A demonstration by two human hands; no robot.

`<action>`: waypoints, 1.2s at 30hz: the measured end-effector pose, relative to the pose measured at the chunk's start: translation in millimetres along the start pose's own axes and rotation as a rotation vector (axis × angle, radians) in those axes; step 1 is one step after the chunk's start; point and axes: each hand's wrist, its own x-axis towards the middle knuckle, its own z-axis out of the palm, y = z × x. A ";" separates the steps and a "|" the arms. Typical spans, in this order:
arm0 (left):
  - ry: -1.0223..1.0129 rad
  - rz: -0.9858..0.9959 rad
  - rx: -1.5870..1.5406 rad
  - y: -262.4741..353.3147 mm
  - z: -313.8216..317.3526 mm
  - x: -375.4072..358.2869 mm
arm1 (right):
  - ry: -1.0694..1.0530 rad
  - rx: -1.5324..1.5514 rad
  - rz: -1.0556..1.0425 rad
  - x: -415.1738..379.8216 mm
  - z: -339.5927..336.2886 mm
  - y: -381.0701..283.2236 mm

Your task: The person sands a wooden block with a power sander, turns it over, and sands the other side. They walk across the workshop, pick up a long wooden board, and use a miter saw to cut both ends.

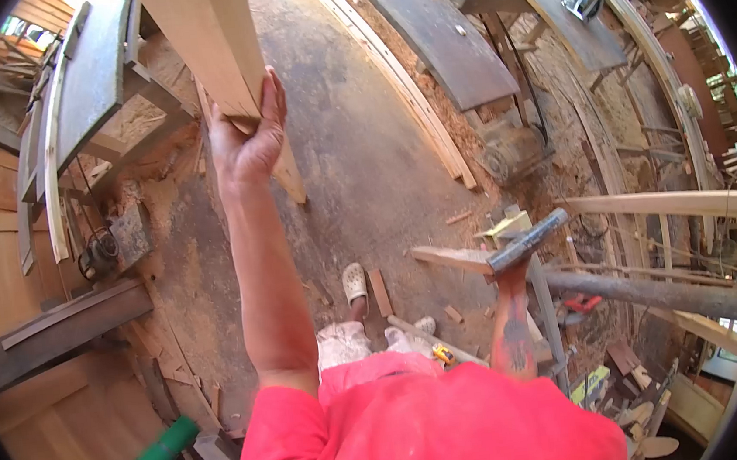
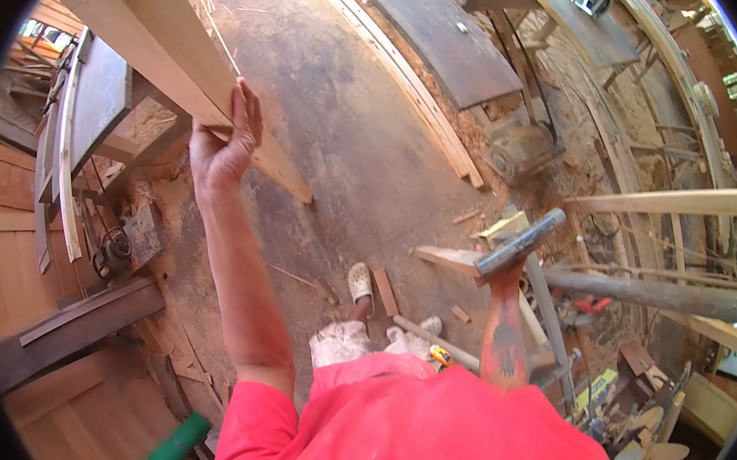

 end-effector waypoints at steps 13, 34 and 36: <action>0.101 0.076 -0.118 8.8 24.1 1.5 | 0.066 0.802 0.665 29.7 23.1 -59.6; 0.317 -0.081 -0.293 24.5 12.2 42.6 | 0.247 0.642 0.969 -25.4 103.0 -155.7; 0.326 -0.097 -0.271 19.2 8.7 33.8 | 0.040 0.228 0.592 -54.9 62.3 -181.4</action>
